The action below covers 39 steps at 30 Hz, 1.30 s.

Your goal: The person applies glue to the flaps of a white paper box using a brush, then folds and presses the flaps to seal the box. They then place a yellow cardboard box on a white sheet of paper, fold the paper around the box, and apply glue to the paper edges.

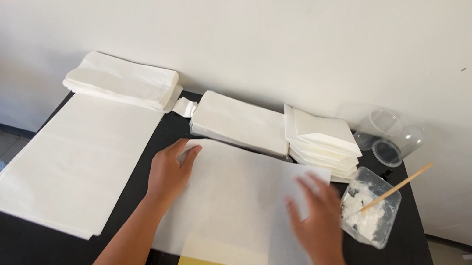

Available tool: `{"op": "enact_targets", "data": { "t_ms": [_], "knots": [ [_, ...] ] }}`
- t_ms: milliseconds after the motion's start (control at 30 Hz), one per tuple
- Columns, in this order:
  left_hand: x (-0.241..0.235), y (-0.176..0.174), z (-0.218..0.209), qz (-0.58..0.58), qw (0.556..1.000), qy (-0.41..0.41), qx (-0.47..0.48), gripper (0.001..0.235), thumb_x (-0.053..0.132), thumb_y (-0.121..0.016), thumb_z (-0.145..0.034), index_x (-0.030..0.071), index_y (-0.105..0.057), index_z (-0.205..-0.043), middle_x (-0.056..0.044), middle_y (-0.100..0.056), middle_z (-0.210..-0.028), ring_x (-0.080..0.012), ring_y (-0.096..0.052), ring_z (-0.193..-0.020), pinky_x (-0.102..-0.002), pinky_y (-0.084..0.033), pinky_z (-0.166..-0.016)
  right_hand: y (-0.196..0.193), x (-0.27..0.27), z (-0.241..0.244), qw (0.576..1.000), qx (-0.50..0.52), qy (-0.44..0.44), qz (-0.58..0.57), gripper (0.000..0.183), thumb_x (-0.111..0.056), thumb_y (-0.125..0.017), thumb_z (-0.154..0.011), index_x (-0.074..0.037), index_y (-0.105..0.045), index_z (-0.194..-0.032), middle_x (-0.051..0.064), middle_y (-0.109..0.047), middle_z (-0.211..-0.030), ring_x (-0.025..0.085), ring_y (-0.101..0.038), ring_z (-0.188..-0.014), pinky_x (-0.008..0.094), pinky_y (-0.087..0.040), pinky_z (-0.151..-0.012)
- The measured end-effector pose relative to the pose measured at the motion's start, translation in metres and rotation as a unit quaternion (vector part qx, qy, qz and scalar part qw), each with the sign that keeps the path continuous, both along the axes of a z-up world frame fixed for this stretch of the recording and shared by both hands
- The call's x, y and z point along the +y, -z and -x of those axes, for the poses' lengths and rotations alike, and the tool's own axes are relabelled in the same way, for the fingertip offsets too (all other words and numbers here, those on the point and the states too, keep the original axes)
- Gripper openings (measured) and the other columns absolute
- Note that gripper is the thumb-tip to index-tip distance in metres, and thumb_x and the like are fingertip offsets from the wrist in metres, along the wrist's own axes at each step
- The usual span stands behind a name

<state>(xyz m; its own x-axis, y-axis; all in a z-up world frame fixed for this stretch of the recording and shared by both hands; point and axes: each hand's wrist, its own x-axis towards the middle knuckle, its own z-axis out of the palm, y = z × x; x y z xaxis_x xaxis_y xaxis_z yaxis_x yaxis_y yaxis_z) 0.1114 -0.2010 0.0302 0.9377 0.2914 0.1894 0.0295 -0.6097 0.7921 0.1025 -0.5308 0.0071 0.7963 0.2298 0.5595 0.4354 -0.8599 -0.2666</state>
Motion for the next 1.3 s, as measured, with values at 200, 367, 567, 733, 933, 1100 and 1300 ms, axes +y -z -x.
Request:
{"op": "enact_targets", "data": {
  "t_ms": [200,367,567,733,933,1100,1300],
  "knots": [
    [0.028,0.035,-0.015,0.347,0.93,0.12,-0.022,0.035,0.036,-0.058,-0.105,0.013,-0.055,-0.079,0.008,-0.044,-0.074,-0.0036,-0.041,-0.069,-0.023,-0.031,-0.063,0.008,0.023,0.005,0.935,0.344,-0.073,0.041,0.07,-0.051,-0.049,-0.099,-0.027,-0.026,-0.162,-0.005,-0.02,-0.171,0.02,-0.008,-0.159,0.043,-0.013,-0.124],
    [0.025,0.023,-0.017,0.491,0.859,0.082,0.116,0.041,0.03,-0.044,-0.106,0.004,-0.07,-0.124,-0.008,-0.073,-0.107,-0.0171,-0.066,-0.092,-0.03,-0.05,-0.076,0.014,0.016,0.001,0.932,0.355,-0.074,0.019,0.069,-0.049,-0.053,-0.098,-0.027,-0.032,-0.16,-0.005,-0.018,-0.172,0.021,-0.01,-0.158,0.045,-0.014,-0.124],
    [0.001,0.033,-0.023,0.287,0.944,0.142,0.074,0.022,0.01,-0.054,-0.099,0.011,-0.07,-0.114,-0.002,-0.064,-0.09,-0.0143,-0.058,-0.08,-0.03,-0.045,-0.076,0.008,0.011,0.0,0.923,0.376,-0.081,0.012,0.071,-0.05,-0.055,-0.097,-0.028,-0.031,-0.16,-0.007,-0.019,-0.172,0.019,-0.01,-0.158,0.045,-0.013,-0.124],
    [-0.01,0.037,-0.025,0.065,0.97,0.234,0.035,0.029,0.0,-0.049,-0.094,0.016,-0.068,-0.108,0.002,-0.053,-0.081,-0.0153,-0.05,-0.077,-0.031,-0.038,-0.083,0.012,0.008,-0.001,0.928,0.358,-0.102,0.012,0.072,-0.052,-0.053,-0.098,-0.025,-0.031,-0.16,-0.003,-0.02,-0.171,0.02,-0.01,-0.158,0.047,-0.012,-0.123],
    [0.006,0.061,-0.032,-0.101,0.954,0.282,0.02,0.032,-0.014,-0.047,-0.089,0.013,-0.06,-0.076,0.004,-0.056,-0.083,-0.0137,-0.045,-0.079,-0.032,-0.032,-0.088,0.014,0.009,-0.002,0.925,0.37,-0.09,0.011,0.07,-0.052,-0.054,-0.097,-0.028,-0.033,-0.16,-0.006,-0.023,-0.171,0.018,-0.011,-0.158,0.046,-0.013,-0.123],
    [0.038,0.067,-0.037,0.041,0.971,0.16,-0.175,0.036,0.001,-0.077,-0.079,0.019,-0.08,-0.109,-0.007,-0.059,-0.139,-0.0252,-0.05,-0.129,-0.033,-0.048,-0.103,0.006,0.011,0.002,0.921,0.383,-0.07,-0.008,0.068,-0.051,-0.052,-0.098,-0.028,-0.034,-0.159,-0.01,-0.024,-0.17,0.015,-0.011,-0.158,0.044,-0.014,-0.125],
    [0.107,0.065,-0.026,0.44,0.893,-0.055,-0.079,0.015,0.031,-0.063,-0.107,0.019,-0.063,-0.099,0.002,-0.067,-0.096,-0.0108,-0.06,-0.081,-0.029,-0.053,-0.069,0.02,0.012,0.0,0.944,0.325,-0.061,0.02,0.068,-0.054,-0.049,-0.097,-0.025,-0.038,-0.158,-0.005,-0.028,-0.169,0.018,-0.016,-0.157,0.044,-0.015,-0.123]
  ]
}}
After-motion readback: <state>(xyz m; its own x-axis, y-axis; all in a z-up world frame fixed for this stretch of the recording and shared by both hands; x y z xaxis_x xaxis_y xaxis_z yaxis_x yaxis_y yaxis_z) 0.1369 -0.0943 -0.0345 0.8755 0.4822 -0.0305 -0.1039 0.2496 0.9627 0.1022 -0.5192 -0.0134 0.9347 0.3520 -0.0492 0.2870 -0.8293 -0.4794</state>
